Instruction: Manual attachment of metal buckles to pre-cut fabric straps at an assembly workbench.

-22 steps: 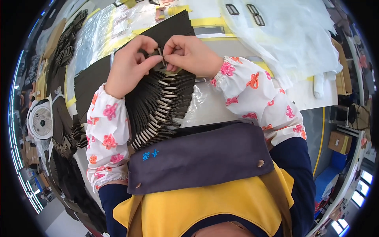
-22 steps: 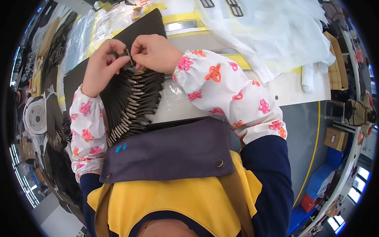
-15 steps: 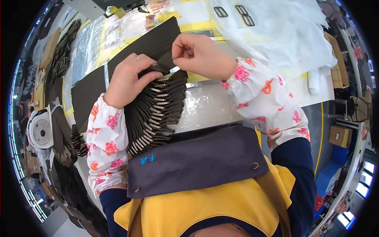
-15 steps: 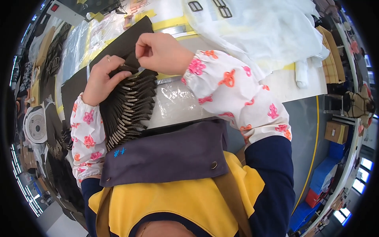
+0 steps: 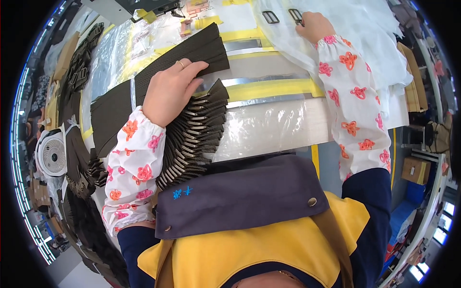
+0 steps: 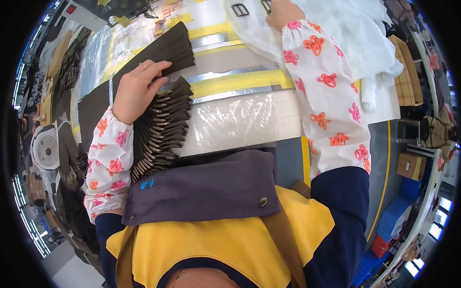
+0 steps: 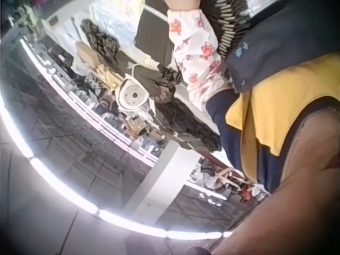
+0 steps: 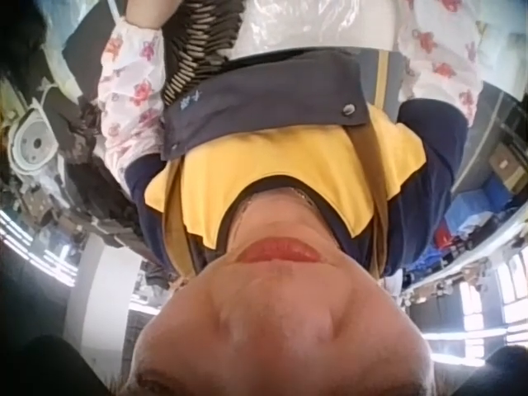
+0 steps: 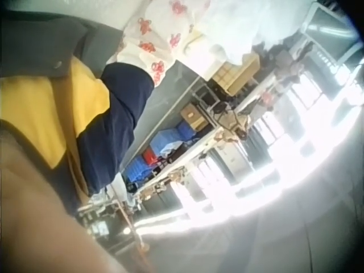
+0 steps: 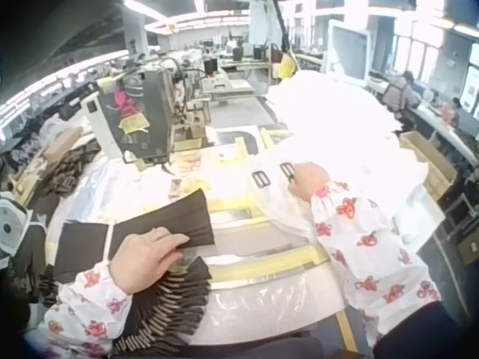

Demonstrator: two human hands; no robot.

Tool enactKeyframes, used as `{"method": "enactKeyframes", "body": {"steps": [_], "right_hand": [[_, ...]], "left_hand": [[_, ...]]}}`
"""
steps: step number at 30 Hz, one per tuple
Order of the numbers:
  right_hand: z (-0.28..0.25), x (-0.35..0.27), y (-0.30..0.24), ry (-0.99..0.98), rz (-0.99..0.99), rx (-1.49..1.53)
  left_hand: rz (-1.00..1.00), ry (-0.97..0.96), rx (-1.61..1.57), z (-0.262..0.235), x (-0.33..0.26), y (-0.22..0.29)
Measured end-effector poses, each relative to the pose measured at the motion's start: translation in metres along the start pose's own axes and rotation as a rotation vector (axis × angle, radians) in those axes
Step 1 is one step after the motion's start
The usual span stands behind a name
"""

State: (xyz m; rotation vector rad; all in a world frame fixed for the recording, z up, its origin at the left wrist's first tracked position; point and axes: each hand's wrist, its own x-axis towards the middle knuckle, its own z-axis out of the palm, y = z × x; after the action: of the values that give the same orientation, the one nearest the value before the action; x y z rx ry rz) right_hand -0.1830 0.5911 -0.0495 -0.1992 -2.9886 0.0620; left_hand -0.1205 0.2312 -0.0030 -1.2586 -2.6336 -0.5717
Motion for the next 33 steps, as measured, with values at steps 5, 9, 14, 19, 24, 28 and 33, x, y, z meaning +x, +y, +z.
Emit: {"method": "enactKeyframes", "body": {"steps": [5, 9, 14, 19, 24, 28, 33], "right_hand": [[-0.013, 0.004, -0.002, 0.080, -0.006, -0.109], [-0.051, -0.032, -0.037, -0.126, -0.057, 0.622], [-0.060, -0.073, -0.086, -0.470, -0.200, 1.350], [-0.053, -0.083, -0.127, -0.599, -0.269, 1.528], [-0.041, -0.081, -0.151, -0.651, -0.260, 1.587], [-0.034, -0.084, -0.169, -0.696, -0.253, 1.521], [-0.035, -0.082, -0.171, -0.615, -0.217, 1.438]], "left_hand": [[0.057, 0.012, 0.123, 0.003, 0.008, 0.005], [0.143, -0.054, 0.213, 0.007, 0.013, -0.004], [-0.030, 0.029, -0.109, 0.007, 0.006, -0.017], [-0.319, 0.058, -0.591, -0.004, -0.009, -0.021], [-0.334, 0.017, -0.737, -0.007, -0.009, -0.019], [-0.275, 0.014, -0.825, -0.003, -0.007, -0.016], [-0.302, 0.101, -0.901, -0.010, -0.007, -0.008]]}}
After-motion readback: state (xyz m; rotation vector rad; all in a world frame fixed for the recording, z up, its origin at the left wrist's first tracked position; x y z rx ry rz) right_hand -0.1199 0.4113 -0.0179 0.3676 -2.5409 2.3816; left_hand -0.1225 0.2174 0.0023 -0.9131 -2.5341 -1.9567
